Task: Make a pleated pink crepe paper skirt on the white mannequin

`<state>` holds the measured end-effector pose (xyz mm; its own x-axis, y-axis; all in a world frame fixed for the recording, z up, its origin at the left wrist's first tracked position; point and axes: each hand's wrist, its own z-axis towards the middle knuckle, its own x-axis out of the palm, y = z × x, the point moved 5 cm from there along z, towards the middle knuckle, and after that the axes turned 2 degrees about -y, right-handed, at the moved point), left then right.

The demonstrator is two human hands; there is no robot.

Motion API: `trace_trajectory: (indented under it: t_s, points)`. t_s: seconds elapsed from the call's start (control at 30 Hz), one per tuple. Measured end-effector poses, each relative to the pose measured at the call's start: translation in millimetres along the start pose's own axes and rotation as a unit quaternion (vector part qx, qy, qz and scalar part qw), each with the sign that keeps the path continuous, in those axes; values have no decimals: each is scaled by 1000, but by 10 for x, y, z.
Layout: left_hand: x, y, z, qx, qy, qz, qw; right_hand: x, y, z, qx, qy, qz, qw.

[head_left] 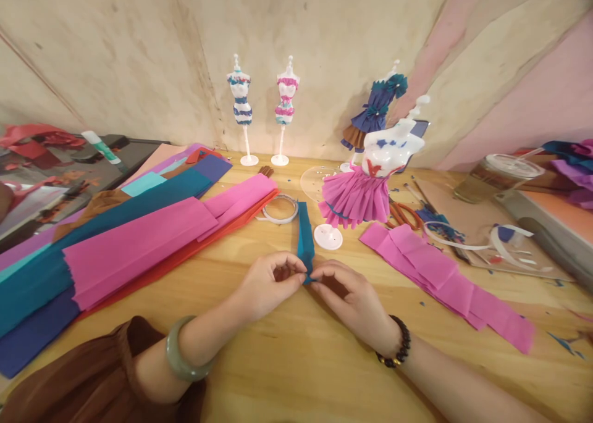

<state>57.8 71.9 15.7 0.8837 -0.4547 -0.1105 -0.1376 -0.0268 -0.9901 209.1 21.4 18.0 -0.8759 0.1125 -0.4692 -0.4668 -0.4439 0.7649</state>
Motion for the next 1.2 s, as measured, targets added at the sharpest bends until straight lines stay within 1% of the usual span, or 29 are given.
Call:
trace_trajectory:
  t_s: [0.17,0.37,0.6,0.8,0.9,0.97,1.07,1.13,1.2]
  points:
    - [5,22,0,-30,0,-39,999,4,-14,-9,-14,-3,-16,1000]
    - [-6,15,6,-54,-1,-37,998,3,21,-4,-53,-15,-36,998]
    - [15,14,10,-115,-4,-55,992,-7,28,-10,-76,-20,-45,996]
    - [10,24,9,-106,7,-37,994,1,6,-23,-70,-18,-40,997]
    - [7,25,0,-81,21,-8,997,-5,-2,-21,-55,-19,-33,998]
    - [4,12,-13,-46,24,30,998,-13,-3,-12,-41,-20,-26,999]
    - [-9,-49,-40,47,5,127,991,-25,9,5,-28,-23,-12,999]
    - [-2,-106,-64,118,-4,184,976,-27,14,14,-20,-23,-8,1000]
    - [15,-144,-82,166,1,215,962,-21,10,16,-11,-18,-12,1000]
